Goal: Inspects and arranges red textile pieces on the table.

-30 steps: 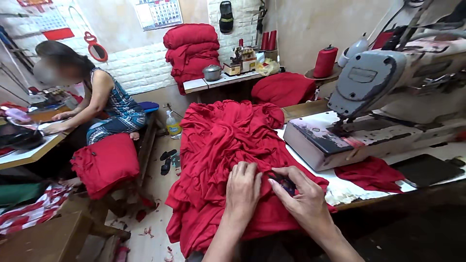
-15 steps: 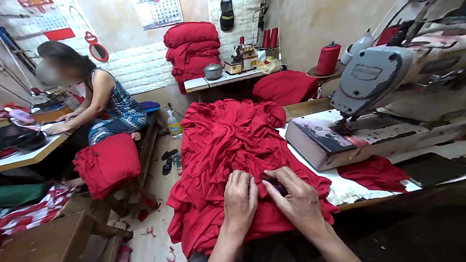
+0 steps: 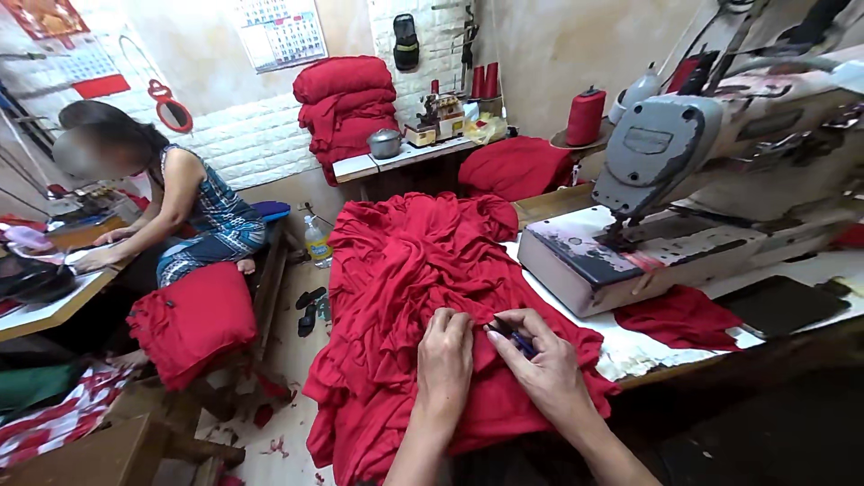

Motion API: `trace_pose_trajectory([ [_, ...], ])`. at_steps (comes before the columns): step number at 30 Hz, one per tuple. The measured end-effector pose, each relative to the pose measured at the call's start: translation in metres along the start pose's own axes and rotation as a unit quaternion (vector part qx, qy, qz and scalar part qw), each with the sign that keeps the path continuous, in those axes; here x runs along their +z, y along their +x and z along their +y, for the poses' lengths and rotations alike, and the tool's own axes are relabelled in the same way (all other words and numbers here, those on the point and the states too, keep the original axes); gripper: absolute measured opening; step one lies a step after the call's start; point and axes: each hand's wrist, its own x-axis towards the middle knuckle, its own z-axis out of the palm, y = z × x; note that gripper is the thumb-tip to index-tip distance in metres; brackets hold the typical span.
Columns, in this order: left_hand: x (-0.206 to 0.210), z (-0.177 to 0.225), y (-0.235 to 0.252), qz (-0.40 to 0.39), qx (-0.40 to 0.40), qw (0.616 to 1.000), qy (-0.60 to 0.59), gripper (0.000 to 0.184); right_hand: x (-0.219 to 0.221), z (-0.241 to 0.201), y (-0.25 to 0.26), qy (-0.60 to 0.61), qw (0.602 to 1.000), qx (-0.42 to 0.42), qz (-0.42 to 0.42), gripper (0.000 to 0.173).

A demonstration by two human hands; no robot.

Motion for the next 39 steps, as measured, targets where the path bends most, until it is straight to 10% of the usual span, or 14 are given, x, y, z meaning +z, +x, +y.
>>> trace_pose_trajectory([
  [15, 0.001, -0.005, -0.011, 0.086, 0.006, 0.993, -0.082, 0.008, 0.012, 0.0, 0.004, -0.169, 0.973, -0.157, 0.016, 0.021],
  [22, -0.007, 0.0, -0.012, -0.006, 0.077, 0.994, -0.082, 0.015, -0.022, 0.01, 0.018, 0.035, 0.999, 0.031, 0.024, 0.034],
  [33, -0.005, -0.003, -0.028, -0.073, -0.009, 0.996, -0.049, 0.016, -0.011, 0.032, 0.013, 0.016, 0.999, 0.01, -0.043, 0.018],
  [39, -0.025, 0.001, -0.032, -0.113, -0.156, 0.941, -0.278, 0.017, -0.02, 0.006, -0.004, 0.007, 0.996, -0.088, 0.032, 0.016],
])
